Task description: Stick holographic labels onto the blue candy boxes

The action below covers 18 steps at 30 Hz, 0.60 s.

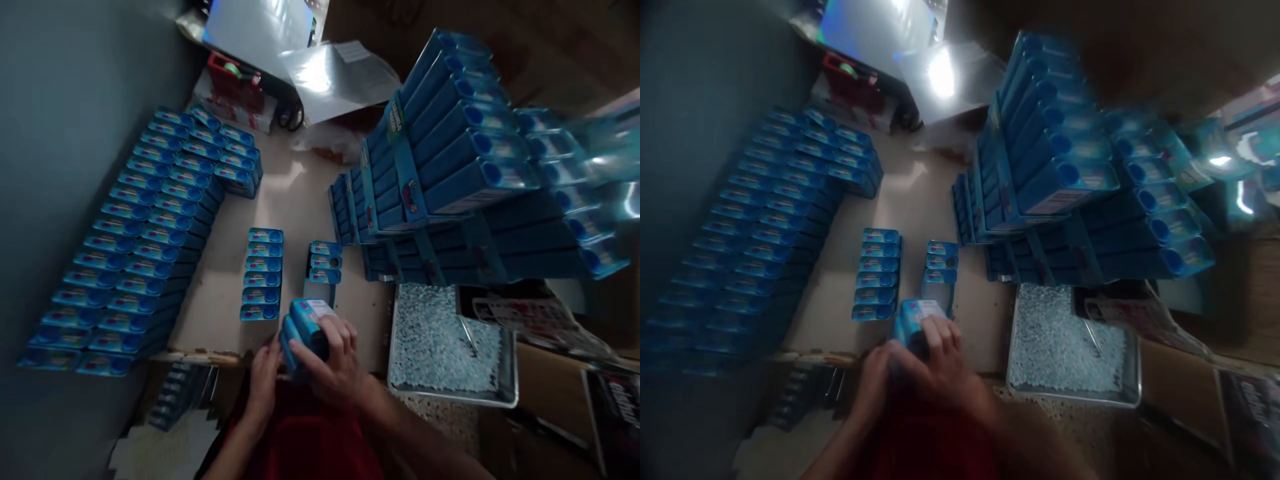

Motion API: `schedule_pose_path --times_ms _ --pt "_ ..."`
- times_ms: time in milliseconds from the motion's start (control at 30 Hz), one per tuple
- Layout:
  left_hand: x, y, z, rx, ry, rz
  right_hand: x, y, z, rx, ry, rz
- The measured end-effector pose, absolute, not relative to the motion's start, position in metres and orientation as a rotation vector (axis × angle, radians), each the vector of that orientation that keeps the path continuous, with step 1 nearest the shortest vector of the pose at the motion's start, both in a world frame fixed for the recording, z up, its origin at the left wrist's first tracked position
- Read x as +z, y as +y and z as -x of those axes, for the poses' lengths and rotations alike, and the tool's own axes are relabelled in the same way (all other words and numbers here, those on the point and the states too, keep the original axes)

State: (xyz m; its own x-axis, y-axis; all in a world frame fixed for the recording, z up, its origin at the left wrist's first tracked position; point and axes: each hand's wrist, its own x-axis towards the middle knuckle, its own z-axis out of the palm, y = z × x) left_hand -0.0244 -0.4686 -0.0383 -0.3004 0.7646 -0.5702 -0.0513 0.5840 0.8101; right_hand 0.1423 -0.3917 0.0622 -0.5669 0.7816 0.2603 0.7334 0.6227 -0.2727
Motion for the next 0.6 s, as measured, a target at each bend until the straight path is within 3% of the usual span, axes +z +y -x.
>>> schedule_pose_path --times_ms 100,233,400,600 --pt "-0.038 -0.456 0.007 0.966 1.631 -0.596 0.019 -0.389 -0.170 0.108 -2.466 1.242" --pt "-0.041 -0.441 -0.009 0.979 1.484 -1.054 -0.018 -0.380 -0.181 0.016 -2.445 1.229" --pt "-0.054 -0.438 -0.016 0.925 1.283 -1.454 -0.033 -0.377 -0.187 0.011 -2.487 1.263" --pt "-0.060 -0.442 -0.031 0.934 1.575 -1.426 -0.030 -0.364 -0.182 0.258 -2.647 1.141"
